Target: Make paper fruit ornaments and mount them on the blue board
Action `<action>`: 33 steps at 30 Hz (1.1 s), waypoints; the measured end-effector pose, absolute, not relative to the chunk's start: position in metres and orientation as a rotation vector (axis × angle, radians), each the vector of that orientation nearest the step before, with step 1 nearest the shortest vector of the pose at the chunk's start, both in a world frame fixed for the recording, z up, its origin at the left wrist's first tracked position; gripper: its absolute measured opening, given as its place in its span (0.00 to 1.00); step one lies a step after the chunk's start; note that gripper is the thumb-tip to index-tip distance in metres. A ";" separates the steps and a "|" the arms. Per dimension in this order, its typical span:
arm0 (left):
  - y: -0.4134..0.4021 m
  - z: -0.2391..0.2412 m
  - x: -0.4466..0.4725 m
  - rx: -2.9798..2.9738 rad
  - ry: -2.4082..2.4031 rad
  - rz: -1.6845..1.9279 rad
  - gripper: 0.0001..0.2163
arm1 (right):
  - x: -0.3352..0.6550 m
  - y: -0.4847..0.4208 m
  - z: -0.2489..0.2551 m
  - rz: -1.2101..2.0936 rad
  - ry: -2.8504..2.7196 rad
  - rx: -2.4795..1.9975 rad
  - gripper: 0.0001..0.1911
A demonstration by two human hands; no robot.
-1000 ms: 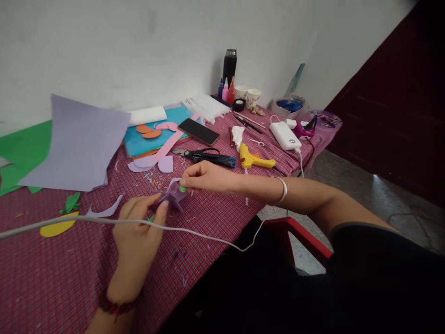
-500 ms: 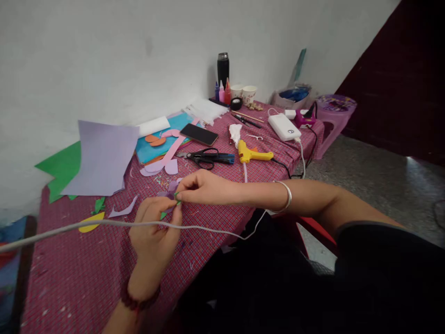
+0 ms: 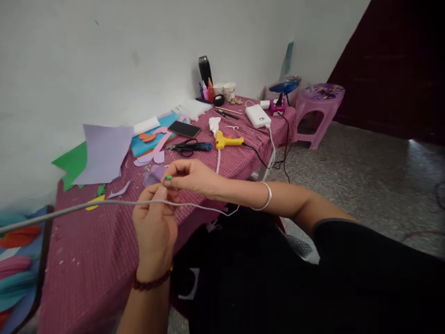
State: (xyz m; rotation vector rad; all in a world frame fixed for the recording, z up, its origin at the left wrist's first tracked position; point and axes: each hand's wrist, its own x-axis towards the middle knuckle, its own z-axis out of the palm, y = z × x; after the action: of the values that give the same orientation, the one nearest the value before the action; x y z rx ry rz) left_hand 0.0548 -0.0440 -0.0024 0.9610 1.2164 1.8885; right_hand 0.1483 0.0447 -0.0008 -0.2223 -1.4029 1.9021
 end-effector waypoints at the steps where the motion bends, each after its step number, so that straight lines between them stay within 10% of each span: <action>1: -0.047 -0.001 0.061 0.969 1.223 1.919 0.05 | 0.154 0.039 -0.002 1.884 -1.393 -0.203 0.06; 33: -0.051 -0.034 0.101 0.741 1.250 1.984 0.06 | 0.185 0.032 -0.032 1.794 -1.500 -0.288 0.13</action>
State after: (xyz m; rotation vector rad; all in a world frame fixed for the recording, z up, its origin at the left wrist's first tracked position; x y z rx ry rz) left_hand 0.1006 -0.0512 -0.0337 0.7412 1.2501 1.9838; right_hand 0.1847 0.0321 -0.0323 -0.2876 -1.5002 1.7938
